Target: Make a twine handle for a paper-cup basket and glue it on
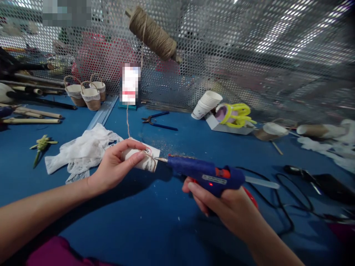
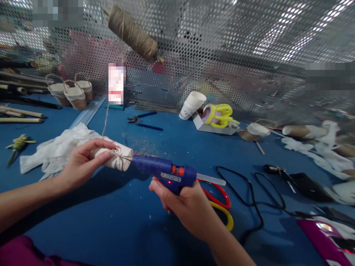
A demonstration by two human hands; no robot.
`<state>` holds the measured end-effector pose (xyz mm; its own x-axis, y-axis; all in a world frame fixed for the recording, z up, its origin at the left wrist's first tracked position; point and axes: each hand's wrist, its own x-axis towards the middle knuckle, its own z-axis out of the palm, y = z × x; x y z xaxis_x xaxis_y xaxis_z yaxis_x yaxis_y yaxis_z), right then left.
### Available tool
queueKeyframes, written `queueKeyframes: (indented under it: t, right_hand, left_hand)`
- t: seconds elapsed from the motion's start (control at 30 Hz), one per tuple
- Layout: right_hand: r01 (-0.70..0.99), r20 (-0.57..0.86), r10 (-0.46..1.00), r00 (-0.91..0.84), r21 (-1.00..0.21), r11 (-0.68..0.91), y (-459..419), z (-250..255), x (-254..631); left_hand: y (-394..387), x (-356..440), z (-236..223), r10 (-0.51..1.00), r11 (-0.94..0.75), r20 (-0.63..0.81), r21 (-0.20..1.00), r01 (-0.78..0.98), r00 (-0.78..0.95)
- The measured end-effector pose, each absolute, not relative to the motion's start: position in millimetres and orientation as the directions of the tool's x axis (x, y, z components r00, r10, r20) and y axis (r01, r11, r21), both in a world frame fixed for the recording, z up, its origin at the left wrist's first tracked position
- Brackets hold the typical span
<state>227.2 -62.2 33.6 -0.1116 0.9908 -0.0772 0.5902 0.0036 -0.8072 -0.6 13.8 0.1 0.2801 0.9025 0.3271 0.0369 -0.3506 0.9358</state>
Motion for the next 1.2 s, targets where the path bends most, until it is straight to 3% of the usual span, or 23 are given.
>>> queueKeyframes:
  t: [0.23,0.47,0.77,1.2]
  right_hand:
    - [0.611,-0.136,0.99,-0.019,-0.786,-0.096,-67,38,221]
    - [0.587,-0.09,0.996,0.018,-0.805,-0.083,-61,39,222]
    - [0.545,-0.167,0.984,-0.057,-0.831,-0.109,-62,35,227]
    - [0.281,-0.227,0.972,-0.052,-0.938,-0.204,-41,26,234]
  left_hand:
    - [14,-1,1,0.912,-0.346,0.315,0.935,0.08,0.265]
    - [12,0,3,0.895,-0.396,0.368,0.916,0.068,0.253]
    - [12,-1,3,0.87,-0.447,0.412,0.891,0.082,0.27]
    - [8,-5,1,0.786,-0.583,0.536,0.809,0.08,0.307]
